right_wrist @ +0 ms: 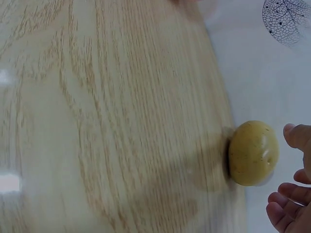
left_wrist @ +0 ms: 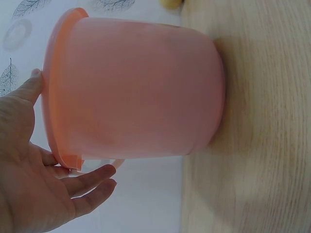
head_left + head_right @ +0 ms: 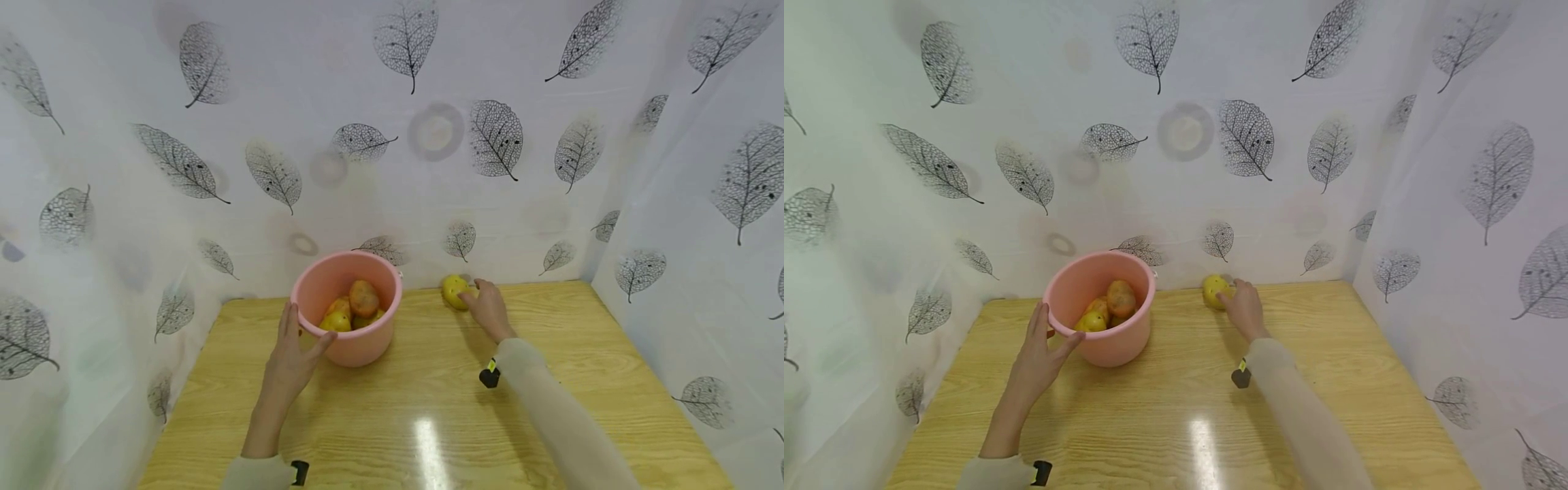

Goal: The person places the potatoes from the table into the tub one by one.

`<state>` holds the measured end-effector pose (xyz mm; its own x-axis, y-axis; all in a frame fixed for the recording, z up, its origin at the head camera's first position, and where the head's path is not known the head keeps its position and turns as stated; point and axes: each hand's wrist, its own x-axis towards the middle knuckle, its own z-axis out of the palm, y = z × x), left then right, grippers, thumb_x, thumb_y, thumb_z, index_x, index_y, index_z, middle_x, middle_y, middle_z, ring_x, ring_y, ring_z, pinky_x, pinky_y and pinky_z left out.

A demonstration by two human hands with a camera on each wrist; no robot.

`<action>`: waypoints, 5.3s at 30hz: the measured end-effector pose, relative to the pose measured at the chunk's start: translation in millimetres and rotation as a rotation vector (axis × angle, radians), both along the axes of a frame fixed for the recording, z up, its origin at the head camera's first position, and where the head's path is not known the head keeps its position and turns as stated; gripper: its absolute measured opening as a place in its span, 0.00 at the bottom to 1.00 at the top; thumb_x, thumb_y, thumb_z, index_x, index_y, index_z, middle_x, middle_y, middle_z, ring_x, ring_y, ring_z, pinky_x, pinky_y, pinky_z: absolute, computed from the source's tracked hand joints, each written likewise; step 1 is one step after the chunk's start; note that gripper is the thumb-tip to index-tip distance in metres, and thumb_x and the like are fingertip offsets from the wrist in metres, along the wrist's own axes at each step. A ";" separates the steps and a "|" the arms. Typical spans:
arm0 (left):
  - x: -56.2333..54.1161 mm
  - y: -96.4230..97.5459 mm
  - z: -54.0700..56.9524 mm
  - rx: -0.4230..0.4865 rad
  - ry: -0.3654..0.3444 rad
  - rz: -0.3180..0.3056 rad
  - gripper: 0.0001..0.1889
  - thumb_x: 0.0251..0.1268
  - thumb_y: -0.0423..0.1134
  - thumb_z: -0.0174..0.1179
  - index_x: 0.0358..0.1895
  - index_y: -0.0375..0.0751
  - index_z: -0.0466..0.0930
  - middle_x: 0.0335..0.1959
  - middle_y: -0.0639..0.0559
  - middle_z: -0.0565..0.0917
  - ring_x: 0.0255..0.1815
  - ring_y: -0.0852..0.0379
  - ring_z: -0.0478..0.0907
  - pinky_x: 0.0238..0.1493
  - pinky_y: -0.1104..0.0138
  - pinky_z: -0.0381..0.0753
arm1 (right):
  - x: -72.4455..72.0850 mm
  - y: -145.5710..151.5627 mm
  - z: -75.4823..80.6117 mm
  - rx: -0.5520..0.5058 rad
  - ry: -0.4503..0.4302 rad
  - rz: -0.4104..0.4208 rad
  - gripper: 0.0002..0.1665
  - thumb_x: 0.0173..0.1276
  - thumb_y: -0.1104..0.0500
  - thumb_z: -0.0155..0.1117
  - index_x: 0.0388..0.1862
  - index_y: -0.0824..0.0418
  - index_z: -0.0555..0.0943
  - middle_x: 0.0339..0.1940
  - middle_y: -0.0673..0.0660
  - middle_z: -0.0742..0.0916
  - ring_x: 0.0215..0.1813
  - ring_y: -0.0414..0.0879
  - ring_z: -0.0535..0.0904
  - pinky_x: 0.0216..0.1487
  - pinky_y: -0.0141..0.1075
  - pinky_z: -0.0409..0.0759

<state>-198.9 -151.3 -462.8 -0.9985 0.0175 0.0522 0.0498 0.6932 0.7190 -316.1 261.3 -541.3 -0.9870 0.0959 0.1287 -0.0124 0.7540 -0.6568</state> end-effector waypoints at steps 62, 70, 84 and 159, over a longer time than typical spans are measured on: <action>0.5 2.3 1.4 -0.013 -0.008 0.006 0.56 0.72 0.67 0.57 0.85 0.44 0.31 0.86 0.44 0.36 0.77 0.33 0.61 0.66 0.33 0.67 | -12.9 -27.2 -22.5 -0.044 0.058 -0.138 0.39 0.64 0.51 0.73 0.63 0.77 0.73 0.47 0.73 0.83 0.47 0.64 0.80 0.45 0.55 0.78; 0.2 2.5 2.6 -0.017 -0.010 0.006 0.56 0.72 0.66 0.58 0.85 0.43 0.31 0.86 0.43 0.36 0.76 0.33 0.62 0.66 0.33 0.68 | -10.0 -23.6 -1.7 -0.028 0.079 -0.121 0.38 0.62 0.51 0.69 0.61 0.77 0.73 0.45 0.72 0.82 0.45 0.62 0.77 0.43 0.52 0.76; 0.5 1.7 3.1 -0.022 -0.019 0.001 0.57 0.72 0.68 0.56 0.85 0.42 0.30 0.86 0.42 0.36 0.77 0.33 0.62 0.66 0.34 0.68 | 3.2 -24.2 52.4 -0.056 0.152 -0.047 0.38 0.62 0.50 0.70 0.62 0.77 0.74 0.45 0.70 0.83 0.43 0.59 0.78 0.41 0.49 0.77; 0.1 2.9 4.2 -0.036 -0.048 0.005 0.58 0.71 0.72 0.52 0.85 0.43 0.28 0.86 0.42 0.32 0.80 0.29 0.52 0.71 0.32 0.59 | 21.7 -165.0 137.9 -0.051 0.133 0.145 0.36 0.63 0.47 0.77 0.63 0.64 0.76 0.45 0.58 0.82 0.44 0.51 0.78 0.41 0.45 0.81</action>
<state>-198.8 -148.4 -458.6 -0.9999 0.0131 0.0036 0.0119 0.7186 0.6954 -294.4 96.3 -403.4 -0.9655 -0.0367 0.2578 -0.2081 0.7040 -0.6790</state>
